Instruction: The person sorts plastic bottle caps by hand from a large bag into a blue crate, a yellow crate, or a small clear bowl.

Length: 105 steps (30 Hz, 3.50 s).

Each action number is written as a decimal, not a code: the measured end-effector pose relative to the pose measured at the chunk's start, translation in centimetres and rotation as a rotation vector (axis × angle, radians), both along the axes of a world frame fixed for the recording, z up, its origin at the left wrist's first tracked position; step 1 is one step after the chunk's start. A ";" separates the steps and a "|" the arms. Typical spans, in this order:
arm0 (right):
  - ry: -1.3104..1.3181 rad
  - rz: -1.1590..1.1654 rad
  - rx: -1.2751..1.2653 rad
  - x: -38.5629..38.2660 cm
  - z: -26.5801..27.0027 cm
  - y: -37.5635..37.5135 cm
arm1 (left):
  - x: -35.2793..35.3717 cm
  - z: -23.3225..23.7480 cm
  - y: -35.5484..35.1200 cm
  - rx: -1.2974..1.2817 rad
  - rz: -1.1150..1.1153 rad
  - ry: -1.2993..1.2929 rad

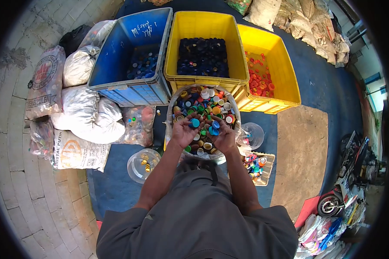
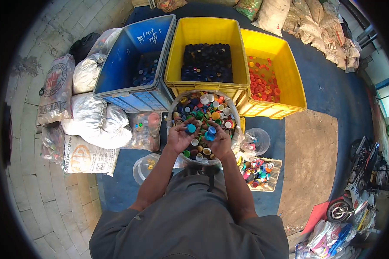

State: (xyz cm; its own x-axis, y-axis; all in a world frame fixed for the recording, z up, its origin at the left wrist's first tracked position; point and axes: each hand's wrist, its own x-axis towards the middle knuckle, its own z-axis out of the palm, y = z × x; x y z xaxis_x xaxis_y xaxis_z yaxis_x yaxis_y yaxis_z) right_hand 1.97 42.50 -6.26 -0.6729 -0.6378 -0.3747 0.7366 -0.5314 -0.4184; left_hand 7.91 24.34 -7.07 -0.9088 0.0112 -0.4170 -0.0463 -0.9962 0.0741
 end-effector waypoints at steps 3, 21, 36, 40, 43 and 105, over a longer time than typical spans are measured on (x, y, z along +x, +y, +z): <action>0.046 0.028 -0.006 -0.1 0.2 -2.2 | 0.8 0.9 -1.0 -0.070 0.062 -0.018; 0.213 0.170 0.245 -11.5 8.8 -27.1 | -8.7 10.2 -21.3 -0.370 0.388 0.007; 0.587 -0.062 0.504 -9.5 -0.8 -5.3 | -1.2 1.3 -13.9 -1.048 0.054 -0.244; 0.390 -0.134 0.746 -4.1 -2.5 -0.3 | -1.1 -6.3 -10.6 -1.601 -0.010 -0.275; 0.425 -0.143 0.853 -1.4 -3.4 1.8 | -2.8 -5.9 -9.3 -1.861 -0.166 -0.346; 0.064 -0.255 0.574 -0.8 -3.9 6.1 | -0.1 -3.6 3.4 -2.137 -0.358 0.177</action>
